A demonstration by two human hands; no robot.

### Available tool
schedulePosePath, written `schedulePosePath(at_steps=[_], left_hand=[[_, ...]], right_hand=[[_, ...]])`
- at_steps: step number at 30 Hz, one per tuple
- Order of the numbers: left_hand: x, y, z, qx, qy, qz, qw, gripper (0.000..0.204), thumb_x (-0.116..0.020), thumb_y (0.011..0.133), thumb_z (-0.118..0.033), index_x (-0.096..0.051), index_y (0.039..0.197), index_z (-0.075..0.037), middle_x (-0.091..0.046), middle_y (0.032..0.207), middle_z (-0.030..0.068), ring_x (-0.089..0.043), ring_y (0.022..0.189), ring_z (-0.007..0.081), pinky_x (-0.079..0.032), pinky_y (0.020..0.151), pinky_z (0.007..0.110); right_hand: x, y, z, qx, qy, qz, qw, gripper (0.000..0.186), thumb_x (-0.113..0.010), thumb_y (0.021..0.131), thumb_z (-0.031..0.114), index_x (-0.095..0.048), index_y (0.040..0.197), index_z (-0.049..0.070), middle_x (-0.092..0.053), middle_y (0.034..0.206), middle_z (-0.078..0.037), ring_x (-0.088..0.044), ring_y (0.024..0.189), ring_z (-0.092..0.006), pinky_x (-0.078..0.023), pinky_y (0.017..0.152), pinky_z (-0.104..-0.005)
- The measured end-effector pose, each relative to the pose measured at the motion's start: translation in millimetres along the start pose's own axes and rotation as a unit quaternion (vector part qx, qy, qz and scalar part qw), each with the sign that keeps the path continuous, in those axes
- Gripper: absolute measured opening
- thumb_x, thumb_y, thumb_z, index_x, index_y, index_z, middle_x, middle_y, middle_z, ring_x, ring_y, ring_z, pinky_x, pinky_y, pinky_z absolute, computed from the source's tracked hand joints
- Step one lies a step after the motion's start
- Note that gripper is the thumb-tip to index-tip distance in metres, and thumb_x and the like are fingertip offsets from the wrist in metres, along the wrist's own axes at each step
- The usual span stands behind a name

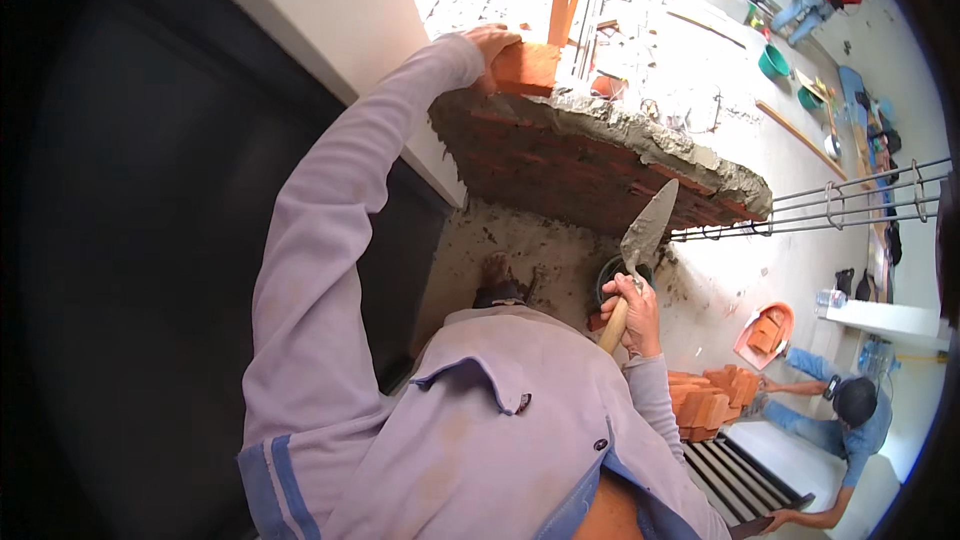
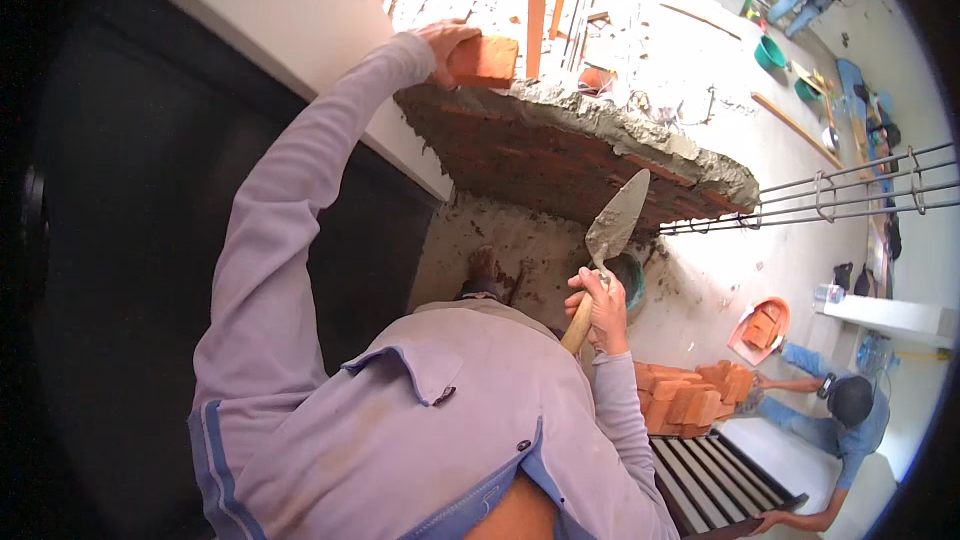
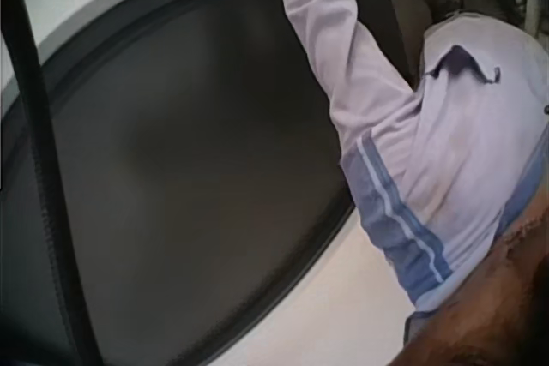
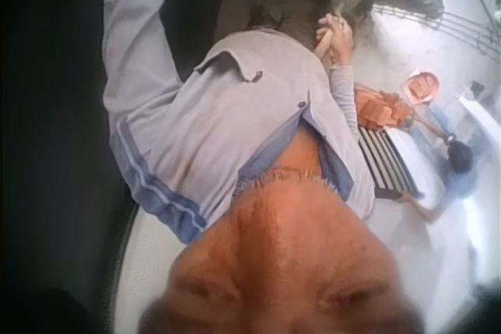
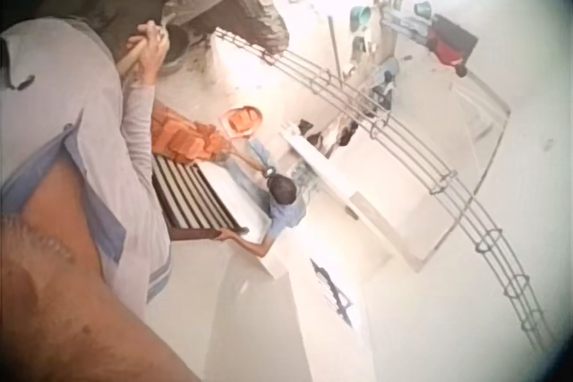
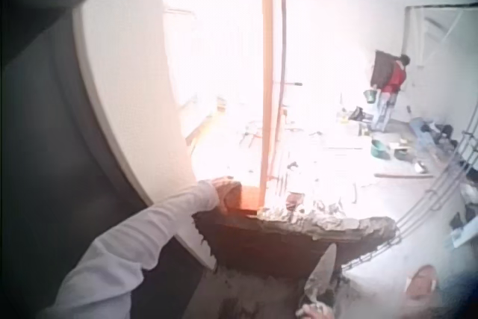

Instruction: The person constructs a small wall section by applying mortar to bricks using a trowel and positioning them onto the structure. The person uses a hammer to tap the bricks into place and scrapes away excess mortar.

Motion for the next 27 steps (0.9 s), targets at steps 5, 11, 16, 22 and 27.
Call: schedulePosePath(at_steps=[5, 11, 16, 22, 27], left_hand=[[-41.9, 8.3, 34.2, 0.03, -0.004, 0.04, 0.999, 0.099, -0.087, 0.046, -0.009, -0.047, 0.137, -0.006, -0.053, 0.129, 0.0125, -0.051, 0.123, 0.0309, -0.043, 0.104, 0.037], [-50.4, -11.0, 39.8, 0.114, -0.027, -0.006, 0.993, 0.097, -0.083, 0.049, 0.003, -0.046, 0.138, -0.01, -0.051, 0.132, 0.0085, -0.045, 0.13, 0.0273, -0.042, 0.108, 0.037], [-63.8, -4.6, 43.9, 0.127, -0.035, 0.01, 0.991, 0.103, -0.083, 0.051, 0.005, -0.04, 0.143, -0.012, -0.047, 0.136, 0.0074, -0.039, 0.134, 0.027, -0.039, 0.11, 0.038], [-75.9, -5.1, 48.2, 0.121, -0.038, 0.037, 0.991, 0.106, -0.086, 0.056, 0.0, -0.033, 0.147, -0.012, -0.036, 0.149, 0.0062, -0.031, 0.141, 0.0274, -0.03, 0.118, 0.037], [-85.0, -23.1, 55.2, 0.066, 0.0, -0.076, 0.995, 0.098, -0.088, 0.058, -0.005, -0.039, 0.143, -0.009, -0.033, 0.151, 0.0104, -0.03, 0.141, 0.0298, -0.03, 0.118, 0.037]], right_hand=[[-12.7, 21.1, -5.3, -0.015, 0.026, -0.027, 0.999, 0.022, -0.065, 0.092, 0.026, -0.056, 0.092, 0.005, -0.064, 0.082, -0.007, -0.061, 0.053, -0.0132, -0.05, 0.044, -0.028], [-18.2, 22.9, 13.0, -0.027, -0.002, -0.02, 0.999, 0.021, -0.068, 0.09, 0.023, -0.056, 0.09, 0.006, -0.063, 0.079, -0.006, -0.057, 0.048, -0.0125, -0.047, 0.04, -0.0286], [-22.1, 25.5, 21.1, 0.018, -0.019, 0.007, 1.0, 0.02, -0.069, 0.089, 0.019, -0.055, 0.089, 0.005, -0.062, 0.075, -0.007, -0.056, 0.045, -0.0122, -0.045, 0.04, -0.0281], [-47.3, 23.8, 53.7, 0.035, -0.105, 0.039, 0.993, 0.015, -0.065, 0.089, 0.013, -0.053, 0.087, 0.004, -0.057, 0.072, -0.004, -0.054, 0.048, -0.0102, -0.046, 0.042, -0.0272], [-98.8, 29.9, 113.8, 0.112, -0.14, 0.111, 0.978, 0.016, -0.057, 0.088, 0.006, -0.052, 0.103, 0.003, -0.053, 0.077, -0.004, -0.052, 0.052, -0.0094, -0.047, 0.048, -0.0253]])
Point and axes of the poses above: each hand's wrist, its own y-axis towards the middle knuckle, its own x-axis out of the back of the hand, z = x × y, the point moved 5 cm from there along y, towards the middle knuckle
